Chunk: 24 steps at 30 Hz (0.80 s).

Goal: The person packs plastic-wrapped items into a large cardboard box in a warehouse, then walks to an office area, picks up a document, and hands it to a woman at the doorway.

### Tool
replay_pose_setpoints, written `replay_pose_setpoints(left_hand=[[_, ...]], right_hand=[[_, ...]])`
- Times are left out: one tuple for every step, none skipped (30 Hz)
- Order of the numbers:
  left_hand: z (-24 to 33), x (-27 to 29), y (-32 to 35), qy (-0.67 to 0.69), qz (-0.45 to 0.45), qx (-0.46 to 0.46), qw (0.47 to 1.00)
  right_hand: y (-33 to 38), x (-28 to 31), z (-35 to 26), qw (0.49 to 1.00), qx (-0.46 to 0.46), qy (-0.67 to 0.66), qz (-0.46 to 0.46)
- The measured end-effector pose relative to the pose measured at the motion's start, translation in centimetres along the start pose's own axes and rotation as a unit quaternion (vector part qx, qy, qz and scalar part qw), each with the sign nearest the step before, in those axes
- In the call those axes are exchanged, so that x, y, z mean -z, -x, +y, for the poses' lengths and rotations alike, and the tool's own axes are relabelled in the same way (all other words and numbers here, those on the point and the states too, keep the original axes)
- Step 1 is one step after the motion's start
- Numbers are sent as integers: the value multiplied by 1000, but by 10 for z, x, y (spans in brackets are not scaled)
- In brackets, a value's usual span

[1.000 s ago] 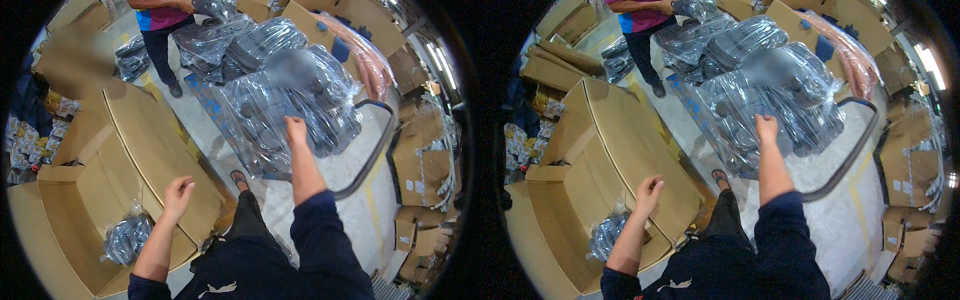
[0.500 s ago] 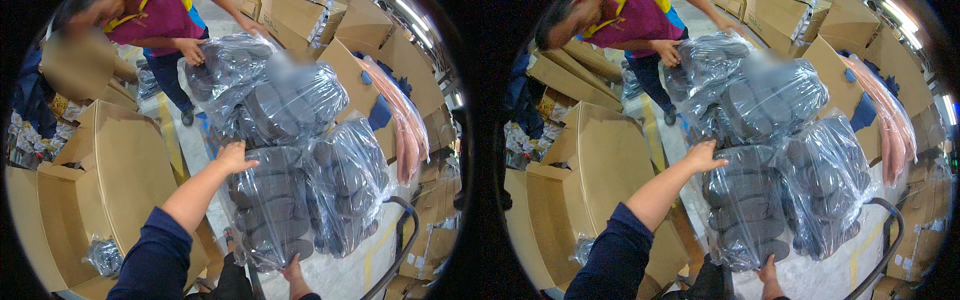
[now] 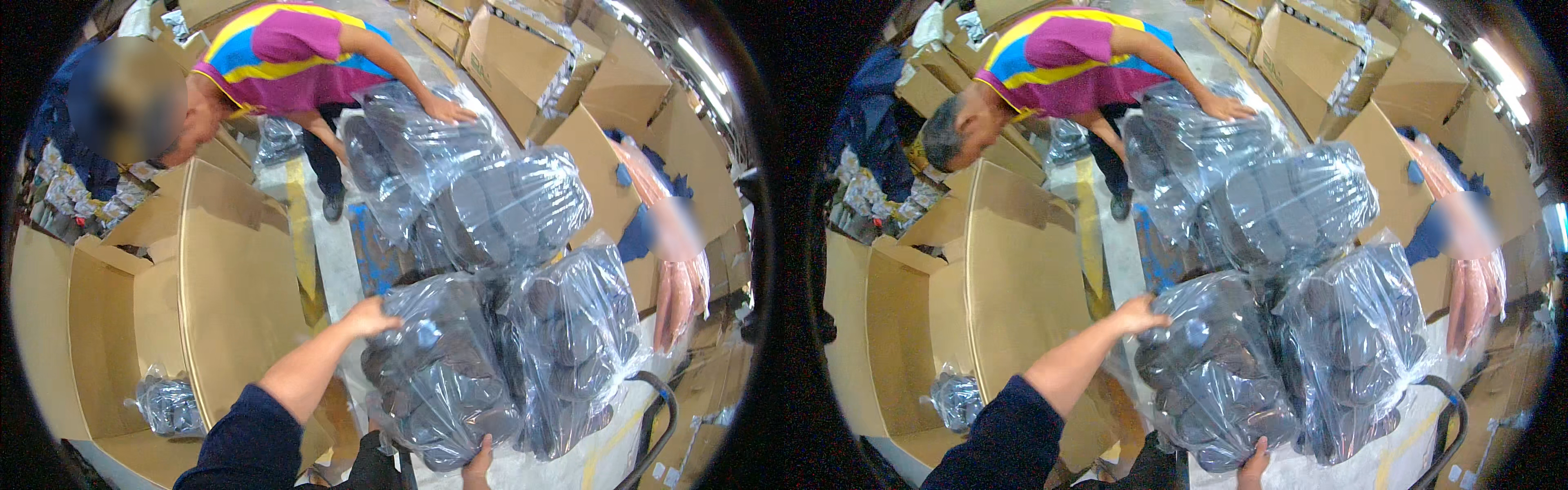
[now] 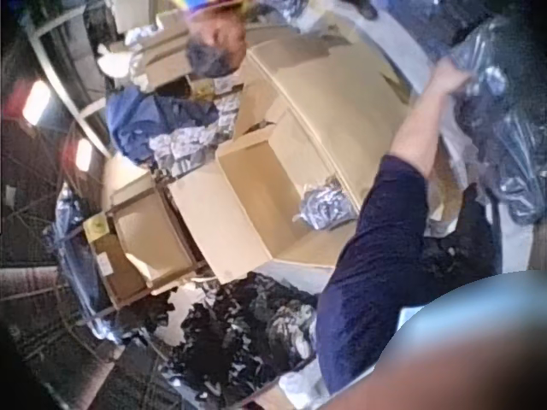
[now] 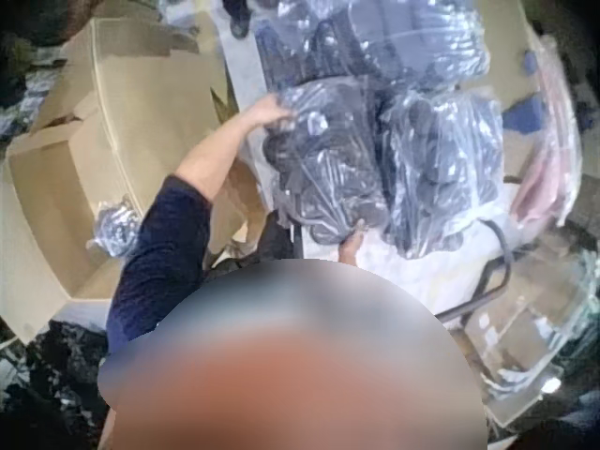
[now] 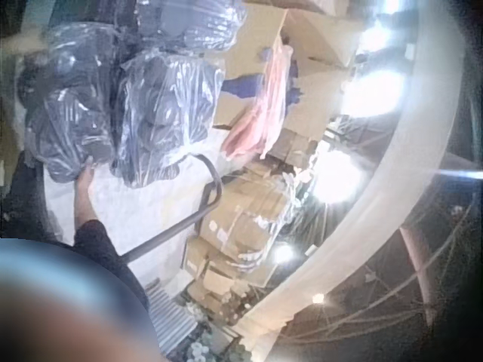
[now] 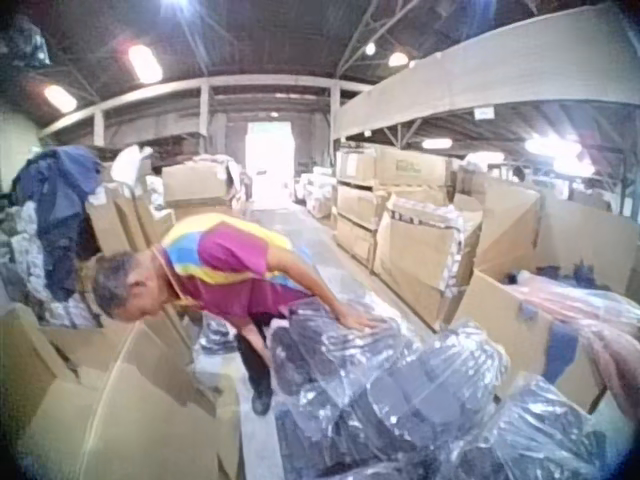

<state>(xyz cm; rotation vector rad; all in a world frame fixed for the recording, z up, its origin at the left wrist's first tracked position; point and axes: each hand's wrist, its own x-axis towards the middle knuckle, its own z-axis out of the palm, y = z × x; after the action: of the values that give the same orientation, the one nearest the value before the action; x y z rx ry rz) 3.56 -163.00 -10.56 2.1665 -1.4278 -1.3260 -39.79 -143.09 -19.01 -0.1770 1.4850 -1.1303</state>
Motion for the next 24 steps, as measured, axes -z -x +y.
replay_pose_setpoints(left_hand=[[-10, 5, 31, 7, 15, 41, 999], [-20, 7, 64, 27, 67, 72, 995], [-32, 9, 99, 77, 74, 118, 987], [-45, 9, 135, 116, 113, 116, 980], [-58, 8, 171, 108, 149, 129, 974], [-73, 5, 208, 170, 172, 140, 960], [-88, 2, 244, 219, 199, 121, 948], [-104, -1, 281, 268, 224, 130, 928], [-119, -5, 317, 319, 227, 176, 903], [-134, -8, 354, 332, 265, 133, 895], [-149, -11, 389, 354, 272, 135, 884], [-162, -14, 426, 335, 305, 120, 883], [-174, -16, 460, 282, 314, 118, 899], [-186, -18, 493, 353, 323, 110, 871], [-200, -19, 524, 351, 324, 151, 865], [-212, -19, 551, 344, 327, 151, 867], [-228, -19, 578, 383, 353, 125, 845], [-240, -20, 600, 416, 370, 96, 825], [-257, -20, 624, 451, 364, 99, 809], [-269, -23, 641, 458, 388, 47, 798], [-285, -24, 660, 464, 418, 37, 780], [-297, -29, 674, 482, 409, 25, 774], [-311, -32, 688, 496, 387, 26, 776], [-323, -36, 700, 494, 375, 37, 784]], right_hand=[[-3, -10, -17, 996, 53, 71, -31], [-5, -22, -36, 984, 106, 135, -42], [-6, -38, -55, 966, 160, 196, -52], [-4, -56, -74, 953, 149, 250, -79], [0, -75, -91, 936, 144, 304, -105], [6, -96, -105, 923, 141, 331, -135], [15, -117, -116, 907, 142, 359, -167], [25, -138, -122, 885, 148, 390, -208], [37, -158, -124, 866, 168, 414, -223], [50, -177, -123, 841, 194, 439, -251], [65, -195, -118, 808, 204, 475, -281], [84, -211, -113, 786, 203, 505, -292], [106, -225, -107, 769, 233, 443, -396], [133, -236, -102, 732, 253, 505, -382], [164, -245, -97, 705, 282, 489, -430], [202, -251, -92, 631, 382, 565, -370], [243, -256, -88, 626, 384, 560, -383], [288, -258, -85, 604, 390, 574, -392], [333, -259, -82, 622, 365, 567, -398], [377, -260, -79, 591, 386, 613, -355], [417, -260, -74, 552, 415, 654, -308], [452, -257, -68, 444, 496, 702, -253], [480, -253, -59, 331, 566, 730, -192], [504, -248, -49, 218, 621, 743, -126]])
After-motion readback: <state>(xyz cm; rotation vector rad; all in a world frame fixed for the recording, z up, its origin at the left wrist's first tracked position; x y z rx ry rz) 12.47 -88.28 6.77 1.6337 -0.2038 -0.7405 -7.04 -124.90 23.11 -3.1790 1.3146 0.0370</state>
